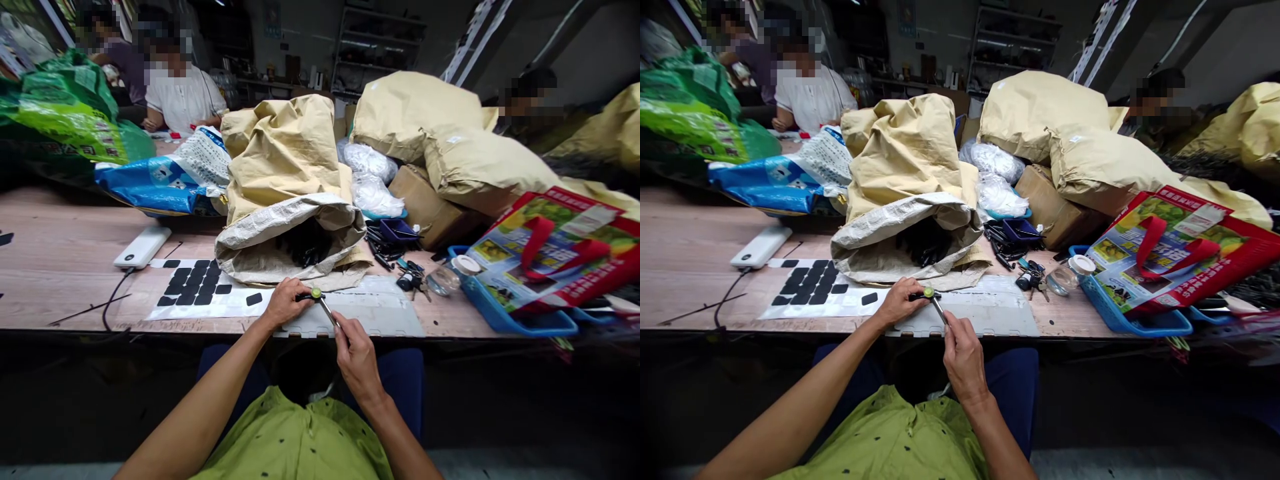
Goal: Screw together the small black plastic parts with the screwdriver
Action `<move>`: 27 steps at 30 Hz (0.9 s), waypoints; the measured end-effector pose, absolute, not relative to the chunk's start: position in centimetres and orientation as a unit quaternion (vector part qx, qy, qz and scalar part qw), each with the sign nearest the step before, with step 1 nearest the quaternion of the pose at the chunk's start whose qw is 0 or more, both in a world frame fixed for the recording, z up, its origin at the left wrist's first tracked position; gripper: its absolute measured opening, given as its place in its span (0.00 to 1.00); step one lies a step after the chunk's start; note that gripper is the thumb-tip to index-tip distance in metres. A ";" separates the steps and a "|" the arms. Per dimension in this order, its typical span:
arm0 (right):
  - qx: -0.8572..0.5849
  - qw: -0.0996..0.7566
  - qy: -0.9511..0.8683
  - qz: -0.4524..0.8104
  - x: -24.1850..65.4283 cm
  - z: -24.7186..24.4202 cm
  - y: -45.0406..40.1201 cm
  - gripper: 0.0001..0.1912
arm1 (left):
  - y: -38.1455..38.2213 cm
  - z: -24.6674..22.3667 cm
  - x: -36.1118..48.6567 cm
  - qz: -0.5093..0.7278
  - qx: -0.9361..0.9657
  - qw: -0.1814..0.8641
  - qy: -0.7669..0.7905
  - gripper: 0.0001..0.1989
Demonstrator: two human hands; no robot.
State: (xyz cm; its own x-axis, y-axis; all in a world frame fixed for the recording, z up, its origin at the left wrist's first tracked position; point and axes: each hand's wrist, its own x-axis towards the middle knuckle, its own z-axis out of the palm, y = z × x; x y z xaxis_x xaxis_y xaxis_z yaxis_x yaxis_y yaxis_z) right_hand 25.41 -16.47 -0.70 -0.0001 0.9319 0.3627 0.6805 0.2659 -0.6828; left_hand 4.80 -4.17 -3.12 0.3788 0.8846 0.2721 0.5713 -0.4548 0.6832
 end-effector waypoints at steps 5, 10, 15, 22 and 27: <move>-0.601 0.401 -0.672 0.164 25.9 -0.4 -16.6 0.20 | -4.2 -3.1 4.8 0.306 0.795 0.244 0.464 0.09; -0.609 0.395 -0.665 0.178 26.5 -0.7 -16.3 0.19 | -4.3 -2.8 4.8 0.303 0.792 0.246 0.469 0.10; -0.663 0.363 -0.648 0.092 28.5 -0.3 -14.8 0.19 | -4.5 -2.4 4.9 0.298 0.789 0.244 0.479 0.11; -0.711 0.232 -0.659 -0.079 31.4 -1.3 -12.3 0.19 | -4.8 -2.0 4.9 0.290 0.794 0.240 0.477 0.14; -0.730 0.239 -0.635 -0.083 31.0 -2.0 -12.0 0.17 | -4.7 -2.1 4.9 0.284 0.795 0.238 0.480 0.15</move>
